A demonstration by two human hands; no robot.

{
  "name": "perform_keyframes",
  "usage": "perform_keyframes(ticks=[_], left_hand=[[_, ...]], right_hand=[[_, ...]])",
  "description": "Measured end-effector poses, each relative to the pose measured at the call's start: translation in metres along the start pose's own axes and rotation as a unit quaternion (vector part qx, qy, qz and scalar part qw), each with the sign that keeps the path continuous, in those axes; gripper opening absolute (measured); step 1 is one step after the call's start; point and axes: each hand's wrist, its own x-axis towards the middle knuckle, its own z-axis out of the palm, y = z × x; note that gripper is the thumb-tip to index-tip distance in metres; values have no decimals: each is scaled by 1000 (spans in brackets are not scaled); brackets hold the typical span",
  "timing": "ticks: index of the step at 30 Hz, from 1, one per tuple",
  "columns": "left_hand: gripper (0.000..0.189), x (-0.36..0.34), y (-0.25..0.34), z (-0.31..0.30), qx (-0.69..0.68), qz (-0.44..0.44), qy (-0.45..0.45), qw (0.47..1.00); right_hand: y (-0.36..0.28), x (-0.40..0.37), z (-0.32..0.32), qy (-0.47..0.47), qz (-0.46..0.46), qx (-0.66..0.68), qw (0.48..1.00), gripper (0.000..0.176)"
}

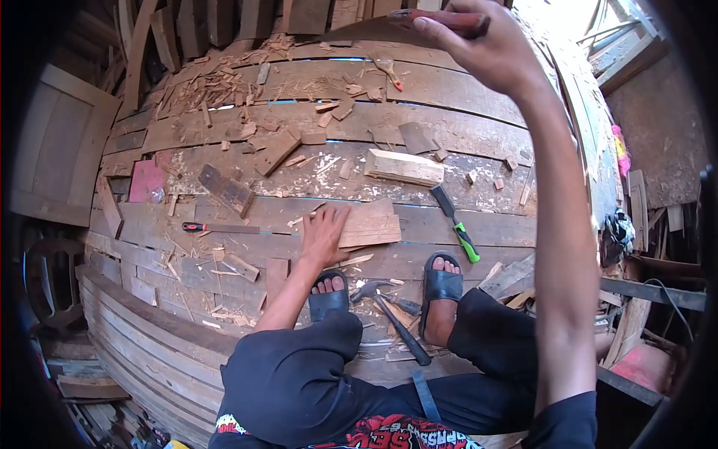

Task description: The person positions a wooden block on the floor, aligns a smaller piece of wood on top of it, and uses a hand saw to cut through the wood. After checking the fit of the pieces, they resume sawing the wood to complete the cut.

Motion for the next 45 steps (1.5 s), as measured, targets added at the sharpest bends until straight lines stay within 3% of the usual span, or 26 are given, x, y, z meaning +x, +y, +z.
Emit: perform_keyframes(ticks=[2,6,9,12,14,15,19,24,28,34,37,40,43,45], left_hand=[[121,-1,1,3,-9,-23,6,1000],[121,-9,3,-3,-41,-128,20,991],[115,-3,11,-17,-107,-305,51,945],[113,3,-13,-26,-210,-268,82,937],[112,5,-17,-32,-188,-261,57,945],[110,5,-16,-32,-183,-265,52,945],[100,3,-23,-26,-213,-252,73,941],[93,4,-31,-32,-109,-215,85,967],[86,18,-44,-40,-85,-99,125,983],[86,46,-28,-40,-102,-27,75,992],[92,51,-26,-22,-63,-59,78,993],[107,46,-16,-14,-107,-124,33,986],[124,37,5,-20,-40,-180,28,982],[126,44,12,-22,-82,-241,8,967]], right_hand=[[55,-4,36,85,-101,44,990,39],[71,-34,72,125,32,137,982,44],[64,-62,121,226,80,289,927,44],[63,-61,154,239,100,311,914,45],[57,-49,156,226,91,285,927,45],[57,-51,152,176,121,277,937,46],[67,-63,155,174,110,296,933,44],[69,-93,153,128,140,292,937,42],[73,-102,161,112,157,291,937,36],[83,-103,166,127,166,286,935,35],[87,-103,168,130,177,285,933,37],[89,-105,172,139,182,276,933,40],[91,-109,177,139,187,273,933,42],[91,-112,177,139,196,277,930,43]])
